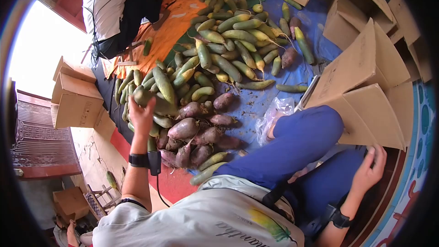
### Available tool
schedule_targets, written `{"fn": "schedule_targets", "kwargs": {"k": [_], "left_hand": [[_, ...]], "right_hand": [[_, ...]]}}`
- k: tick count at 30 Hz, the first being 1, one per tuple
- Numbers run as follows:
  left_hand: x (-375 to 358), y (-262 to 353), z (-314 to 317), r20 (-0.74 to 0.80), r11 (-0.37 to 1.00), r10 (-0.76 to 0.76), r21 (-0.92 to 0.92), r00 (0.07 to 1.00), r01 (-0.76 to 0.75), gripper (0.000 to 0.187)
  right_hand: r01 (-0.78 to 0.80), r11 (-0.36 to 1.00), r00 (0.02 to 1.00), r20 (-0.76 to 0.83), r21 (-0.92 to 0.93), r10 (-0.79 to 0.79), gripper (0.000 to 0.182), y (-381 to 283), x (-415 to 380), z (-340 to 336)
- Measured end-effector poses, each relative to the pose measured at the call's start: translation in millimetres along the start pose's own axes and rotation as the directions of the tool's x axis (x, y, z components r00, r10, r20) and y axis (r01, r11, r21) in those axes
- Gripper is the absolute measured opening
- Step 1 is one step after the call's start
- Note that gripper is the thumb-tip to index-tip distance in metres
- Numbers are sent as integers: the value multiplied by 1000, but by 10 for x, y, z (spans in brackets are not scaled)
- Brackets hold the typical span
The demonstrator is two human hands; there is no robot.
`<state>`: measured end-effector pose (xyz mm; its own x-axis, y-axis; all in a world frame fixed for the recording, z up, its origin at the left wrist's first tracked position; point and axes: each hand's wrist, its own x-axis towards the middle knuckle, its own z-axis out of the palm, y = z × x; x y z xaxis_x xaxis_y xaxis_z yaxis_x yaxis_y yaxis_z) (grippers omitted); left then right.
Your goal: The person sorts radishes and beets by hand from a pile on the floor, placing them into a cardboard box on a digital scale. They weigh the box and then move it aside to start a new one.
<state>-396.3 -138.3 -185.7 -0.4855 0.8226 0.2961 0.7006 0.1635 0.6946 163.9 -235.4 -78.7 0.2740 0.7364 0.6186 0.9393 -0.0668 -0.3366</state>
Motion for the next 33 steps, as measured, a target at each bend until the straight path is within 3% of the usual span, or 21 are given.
{"fn": "schedule_targets", "kwargs": {"k": [1,3,5,7,11,12,14,16,17,18,20,21,22,23,24,25,26,28,30,32,33], "left_hand": [[74,362,-37,25,978,-19,-207,999,24,52],[141,880,6,162,778,-10,-619,987,109,44],[80,1365,98,428,537,-44,-752,903,383,38],[-108,1847,222,558,368,138,-796,818,481,29],[-522,2460,459,642,248,306,-766,703,593,36],[-556,2529,468,673,253,390,-734,628,630,38],[-592,2609,450,704,264,418,-699,575,665,38],[-595,2579,468,746,313,471,-641,471,701,43],[-576,2545,468,748,319,466,-640,473,699,43],[-546,2505,453,721,425,470,-690,509,586,43],[-386,2321,427,705,618,461,-691,538,375,46],[-272,2124,454,723,665,393,-650,568,367,46],[-162,1941,449,738,714,309,-597,600,367,44],[-88,1652,491,730,728,184,-551,658,408,43],[-33,1381,498,703,783,92,-488,705,385,42],[16,1041,547,703,810,-3,-416,712,414,42],[32,712,551,643,891,-86,-292,761,348,37],[57,-260,664,523,962,-204,-50,828,268,33],[-114,-754,624,367,935,-314,-39,876,351,33],[-214,-1426,581,331,882,-469,132,819,452,31],[-299,-1553,536,325,815,-564,68,759,576,32]], "right_hand": [[13,1000,999,45,10,-14,16,-121,15,40],[84,989,986,132,123,-100,15,-478,63,119],[102,972,967,206,213,-147,18,-872,151,138],[115,939,934,287,325,-214,31,-1128,237,150],[187,881,847,383,435,-368,48,-1332,224,192],[178,884,851,383,432,-359,48,-1292,189,197],[-132,804,878,444,580,-176,52,-1209,109,206],[-154,795,897,420,586,-136,53,-1060,68,156],[-170,786,913,395,595,-101,53,-970,49,140],[-147,826,932,357,543,-69,54,-899,63,77],[-187,874,965,249,448,79,52,-591,132,-73],[-229,851,972,160,473,173,45,-495,221,-159],[-167,978,986,51,127,161,43,-282,352,-296],[-171,978,978,-102,122,183,45,10,485,-354],[-154,987,979,-129,47,159,43,270,660,-486],[-130,987,991,-56,-98,125,44,524,832,-655],[-303,950,949,-112,-77,293,44,800,971,-693],[-286,950,958,-67,-127,279,45,902,1012,-643],[-241,943,968,14,-230,251,45,1307,1176,-591],[-184,928,969,97,-325,226,46,1591,1330,-513],[-152,917,967,138,-368,216,46,1727,1391,-482]]}}
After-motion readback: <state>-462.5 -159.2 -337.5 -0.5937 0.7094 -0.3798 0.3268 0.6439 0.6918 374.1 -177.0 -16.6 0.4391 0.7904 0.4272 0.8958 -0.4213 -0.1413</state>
